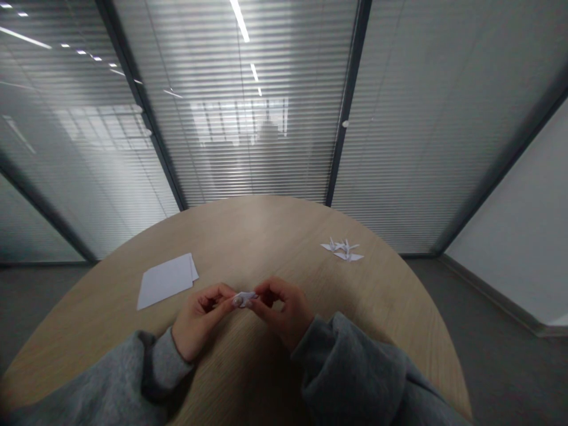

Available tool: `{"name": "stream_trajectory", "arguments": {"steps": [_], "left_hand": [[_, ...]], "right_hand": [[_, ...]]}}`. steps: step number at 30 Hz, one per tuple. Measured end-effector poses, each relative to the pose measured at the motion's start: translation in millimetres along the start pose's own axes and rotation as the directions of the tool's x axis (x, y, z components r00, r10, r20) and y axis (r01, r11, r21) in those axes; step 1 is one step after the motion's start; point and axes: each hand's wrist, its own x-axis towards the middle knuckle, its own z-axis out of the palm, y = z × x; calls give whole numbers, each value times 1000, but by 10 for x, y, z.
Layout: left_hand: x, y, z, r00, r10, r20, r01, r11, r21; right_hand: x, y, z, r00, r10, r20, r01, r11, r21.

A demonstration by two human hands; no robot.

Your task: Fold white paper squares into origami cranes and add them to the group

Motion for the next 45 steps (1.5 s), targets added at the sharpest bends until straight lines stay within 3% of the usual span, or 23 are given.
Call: {"name": "stream_trajectory", "arguments": {"steps": [10, 16, 23, 27, 34, 38, 45], "left_hand": [[6, -2, 3, 999, 33, 15, -35, 995, 97], [-11, 36, 11, 999, 13, 29, -16, 996, 83], [-4, 43, 12, 1000, 20, 22, -22, 997, 78], [6, 34, 8, 1000, 13, 25, -15, 999, 48], [21, 63, 4, 999, -18, 28, 20, 999, -49], [28, 60, 10, 999, -26, 25, 28, 998, -64], [44, 4, 25, 1000, -3, 13, 6, 983, -185]], "right_hand": [[15, -73, -36, 995, -102, -16, 101, 994, -51], [9, -40, -26, 997, -72, -4, 72, 997, -37], [7, -54, -28, 990, -142, -10, 141, 988, -66], [6, -48, -28, 997, -78, 10, 79, 996, -43], [12, -4, -21, 999, 50, 19, -52, 986, 158], [0, 23, -8, 996, 89, 32, -92, 989, 113], [-2, 20, 7, 999, 35, 24, -36, 997, 69]]}}
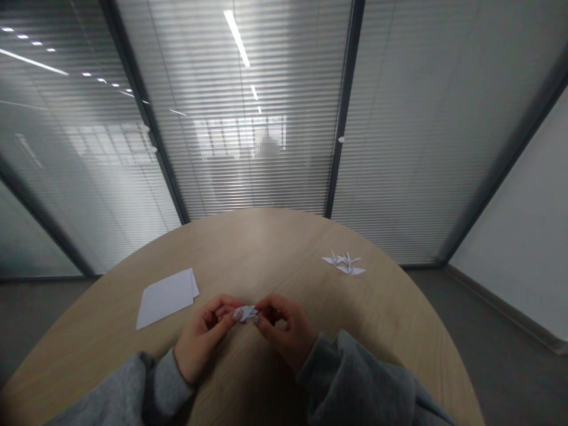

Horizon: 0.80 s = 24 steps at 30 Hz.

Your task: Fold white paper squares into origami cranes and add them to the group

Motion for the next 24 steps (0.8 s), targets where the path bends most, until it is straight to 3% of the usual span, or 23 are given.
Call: {"name": "stream_trajectory", "arguments": {"steps": [4, 13, 18, 24], "left_hand": [[1, -47, -4, 998, 43, -50, -43, 999, 4], [-28, 24, 21, 999, 0, 32, -5, 990, 138], [-35, 27, 2, 999, 43, 12, -45, 958, 282], [-33, 38, 0, 998, 59, 15, -61, 924, 376]], "right_hand": [[12, 8, 2, 998, 62, 19, -62, 998, 1], [21, 8, 26, 992, 107, 67, -110, 992, 55], [19, -30, 18, 999, 20, 36, -20, 1000, -13], [15, -48, 5, 985, -171, 32, 173, 941, -291]]}}
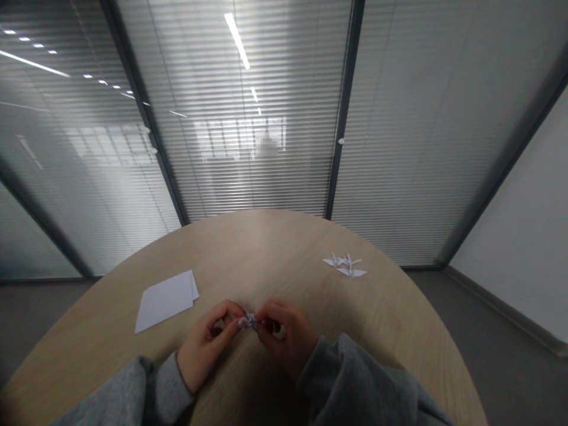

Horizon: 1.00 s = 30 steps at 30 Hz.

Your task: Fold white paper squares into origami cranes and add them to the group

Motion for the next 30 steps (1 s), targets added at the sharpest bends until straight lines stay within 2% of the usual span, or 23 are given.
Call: {"name": "stream_trajectory", "arguments": {"steps": [5, 10, 14, 30], "left_hand": [[4, 8, 7, 1000, -14, 1, 14, 997, 79], [9, 35, 7, 998, -57, -17, 59, 992, 108], [14, 17, 7, 999, -49, -16, 50, 990, 132], [-10, 0, 1, 999, 31, 28, -38, 950, 311]], "right_hand": [[-16, 24, 4, 995, -96, 20, 98, 979, -181], [-20, 4, 3, 985, -174, 23, 174, 953, -250], [-21, 8, 9, 973, -228, 36, 229, 934, -274], [-17, -25, 15, 981, -192, 33, 192, 926, -324]]}}
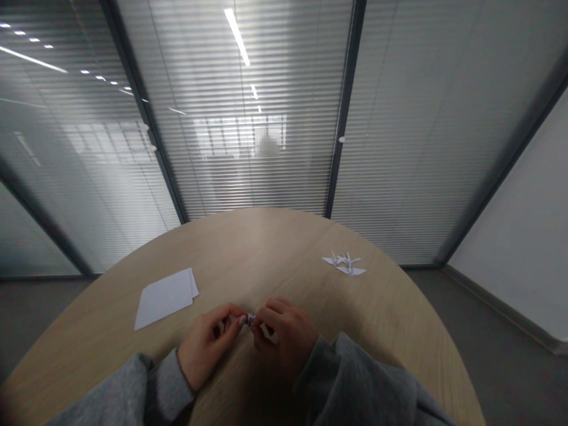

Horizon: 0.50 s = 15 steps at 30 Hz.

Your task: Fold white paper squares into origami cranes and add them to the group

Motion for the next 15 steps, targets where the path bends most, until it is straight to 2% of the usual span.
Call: {"name": "stream_trajectory", "arguments": {"steps": [10, 15], "left_hand": [[8, 9, 3, 1000, -16, 8, 16, 1000, -1], [2, 19, -9, 1000, 19, -2, -19, 999, 27]], "right_hand": [[-19, 38, 25, 999, -20, -31, 20, 1000, -3], [-19, 29, 21, 999, -27, -43, 26, 999, -29]]}}
